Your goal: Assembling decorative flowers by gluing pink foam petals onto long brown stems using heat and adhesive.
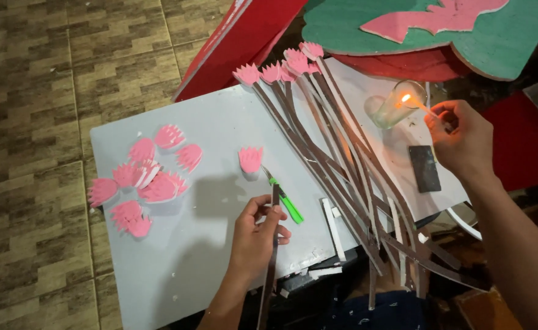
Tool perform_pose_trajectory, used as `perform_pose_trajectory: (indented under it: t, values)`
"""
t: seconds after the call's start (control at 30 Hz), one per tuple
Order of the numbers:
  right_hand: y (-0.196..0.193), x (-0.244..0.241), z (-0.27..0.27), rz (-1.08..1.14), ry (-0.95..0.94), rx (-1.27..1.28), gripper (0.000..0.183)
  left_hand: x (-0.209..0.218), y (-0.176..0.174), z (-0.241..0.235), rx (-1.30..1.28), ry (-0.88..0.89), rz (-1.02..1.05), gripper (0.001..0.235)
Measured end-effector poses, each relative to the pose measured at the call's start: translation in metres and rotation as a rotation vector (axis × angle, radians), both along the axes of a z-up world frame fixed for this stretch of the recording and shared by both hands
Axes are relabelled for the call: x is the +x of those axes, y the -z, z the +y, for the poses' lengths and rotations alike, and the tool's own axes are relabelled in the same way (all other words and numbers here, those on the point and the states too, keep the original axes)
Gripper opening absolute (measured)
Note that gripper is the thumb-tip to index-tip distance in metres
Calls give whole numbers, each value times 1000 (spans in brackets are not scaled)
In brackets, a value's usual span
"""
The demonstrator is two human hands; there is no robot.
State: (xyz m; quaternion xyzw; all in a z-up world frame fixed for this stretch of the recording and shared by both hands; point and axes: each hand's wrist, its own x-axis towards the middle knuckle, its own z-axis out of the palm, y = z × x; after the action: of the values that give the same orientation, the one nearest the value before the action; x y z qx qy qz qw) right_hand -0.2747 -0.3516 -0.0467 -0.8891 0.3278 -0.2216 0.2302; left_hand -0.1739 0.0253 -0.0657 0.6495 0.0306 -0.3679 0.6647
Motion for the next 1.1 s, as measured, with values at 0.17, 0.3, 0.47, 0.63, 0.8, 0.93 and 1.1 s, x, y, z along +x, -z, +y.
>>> perform_pose_trajectory:
  t: [0.17, 0.3, 0.47, 0.63, 0.8, 0.93, 1.1]
  values:
    - [13, 5, -13, 34, -30, -101, 14, 0, -7, 4, -40, -33, -33, 27]
    - [8, 4, -10, 100, 15, -59, 23, -1, -10, 6, -67, -82, 0, 25]
    - [9, 1, -8, 19, 11, -20, 13, -3, -7, 9, -102, -82, 12, 27]
    - [9, 0, -9, -36, -23, -30, 8, -6, 5, 12, -125, -118, 27, 30]
    - [3, 2, -6, 65, 0, 12, 22, -7, 4, 15, -144, -117, 21, 28]
    - [4, 4, -5, 59, 17, 9, 16, -7, 5, 16, -162, -120, 2, 25]
    - [11, 2, -12, 53, -7, -38, 12, -8, -1, 19, -169, -98, -2, 28]
